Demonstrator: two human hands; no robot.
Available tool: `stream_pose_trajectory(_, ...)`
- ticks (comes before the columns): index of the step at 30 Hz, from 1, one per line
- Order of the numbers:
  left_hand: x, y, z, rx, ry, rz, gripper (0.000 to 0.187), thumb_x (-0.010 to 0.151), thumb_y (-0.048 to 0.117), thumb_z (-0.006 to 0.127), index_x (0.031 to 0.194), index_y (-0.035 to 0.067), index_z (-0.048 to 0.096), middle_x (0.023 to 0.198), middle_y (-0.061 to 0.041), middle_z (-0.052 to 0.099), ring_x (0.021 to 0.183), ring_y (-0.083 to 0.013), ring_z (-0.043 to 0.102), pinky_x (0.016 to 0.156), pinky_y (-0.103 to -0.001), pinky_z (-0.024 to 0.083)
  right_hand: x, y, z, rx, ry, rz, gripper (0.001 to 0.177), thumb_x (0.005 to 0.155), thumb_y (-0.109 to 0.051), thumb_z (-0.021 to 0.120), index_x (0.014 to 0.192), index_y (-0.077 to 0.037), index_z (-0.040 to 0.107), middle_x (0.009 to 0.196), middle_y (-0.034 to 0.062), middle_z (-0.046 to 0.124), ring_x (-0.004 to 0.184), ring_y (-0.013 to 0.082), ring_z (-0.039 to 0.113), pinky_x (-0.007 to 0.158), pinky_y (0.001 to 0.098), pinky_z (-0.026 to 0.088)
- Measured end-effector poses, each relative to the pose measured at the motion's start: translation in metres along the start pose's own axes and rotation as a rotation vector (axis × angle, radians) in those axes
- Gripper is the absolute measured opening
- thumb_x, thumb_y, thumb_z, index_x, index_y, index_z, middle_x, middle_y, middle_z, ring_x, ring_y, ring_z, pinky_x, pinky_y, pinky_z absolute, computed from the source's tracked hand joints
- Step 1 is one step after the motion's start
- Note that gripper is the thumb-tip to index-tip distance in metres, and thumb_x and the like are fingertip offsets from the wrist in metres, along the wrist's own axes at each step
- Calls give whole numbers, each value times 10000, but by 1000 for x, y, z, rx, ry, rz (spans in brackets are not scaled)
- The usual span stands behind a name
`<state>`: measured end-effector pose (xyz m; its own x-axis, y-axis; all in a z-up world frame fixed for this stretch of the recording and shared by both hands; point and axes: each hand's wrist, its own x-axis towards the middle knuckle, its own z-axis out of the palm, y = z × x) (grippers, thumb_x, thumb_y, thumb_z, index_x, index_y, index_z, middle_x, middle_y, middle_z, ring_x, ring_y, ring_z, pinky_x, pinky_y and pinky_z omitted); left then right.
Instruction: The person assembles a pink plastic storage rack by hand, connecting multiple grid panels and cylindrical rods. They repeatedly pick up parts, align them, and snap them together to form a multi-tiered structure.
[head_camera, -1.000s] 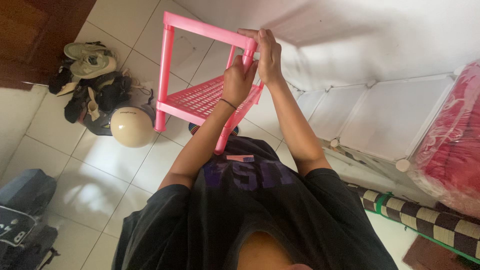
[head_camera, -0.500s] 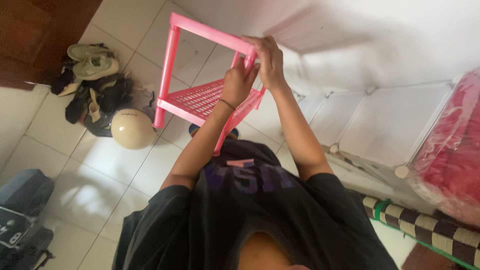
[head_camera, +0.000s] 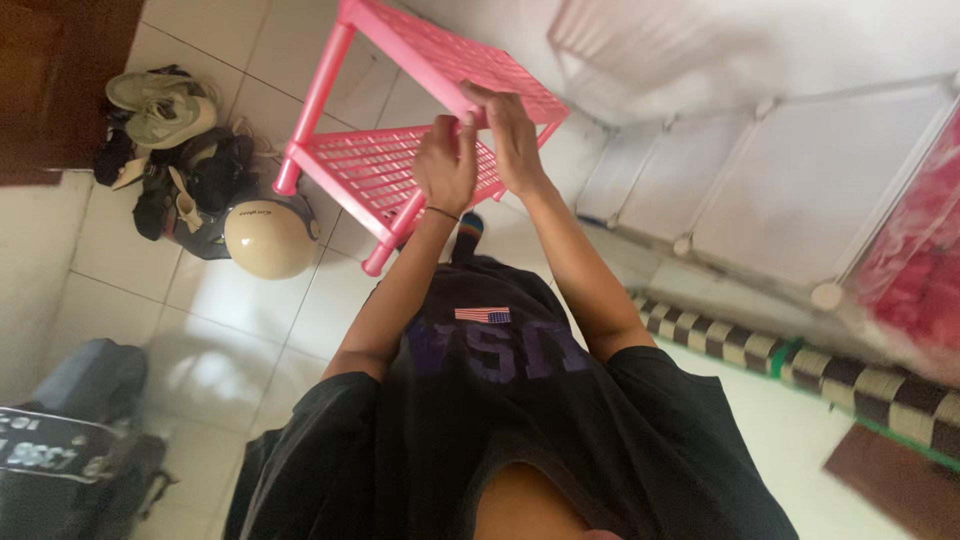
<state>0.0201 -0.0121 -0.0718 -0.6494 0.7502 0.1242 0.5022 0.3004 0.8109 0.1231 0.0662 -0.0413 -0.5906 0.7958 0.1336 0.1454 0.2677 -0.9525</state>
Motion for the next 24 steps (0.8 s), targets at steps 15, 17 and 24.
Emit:
stream_pose_trajectory(15, -6, -130, 48, -199, -260, -65, 429, 1014, 396, 693, 800, 24, 681, 641, -36, 585, 597, -114, 524, 556, -325, 427, -91, 145, -62, -553, -47, 107, 563, 861, -131, 852, 1348, -112, 570, 1390, 82, 595, 1317, 332, 548, 1073, 461, 468)
stream_pose_trajectory(17, -10, -156, 63, -364, -369, -186, 429, 1011, 388, 687, 801, 16, 655, 675, -27, 606, 615, -97, 574, 562, -292, 452, -99, 171, -73, -585, -76, 127, 569, 784, -163, 858, 1280, -110, 583, 1307, 97, 600, 1237, 341, 556, 1007, 472, 460)
stream_pose_trajectory(24, -13, -276, 151, -614, -464, -414, 347, 951, 298, 691, 791, -9, 682, 683, -43, 659, 588, -93, 587, 557, -262, 476, -104, 269, -64, -709, -154, 136, 425, 838, -246, 857, 1169, -117, 623, 1186, 77, 598, 1104, 296, 578, 931, 445, 454)
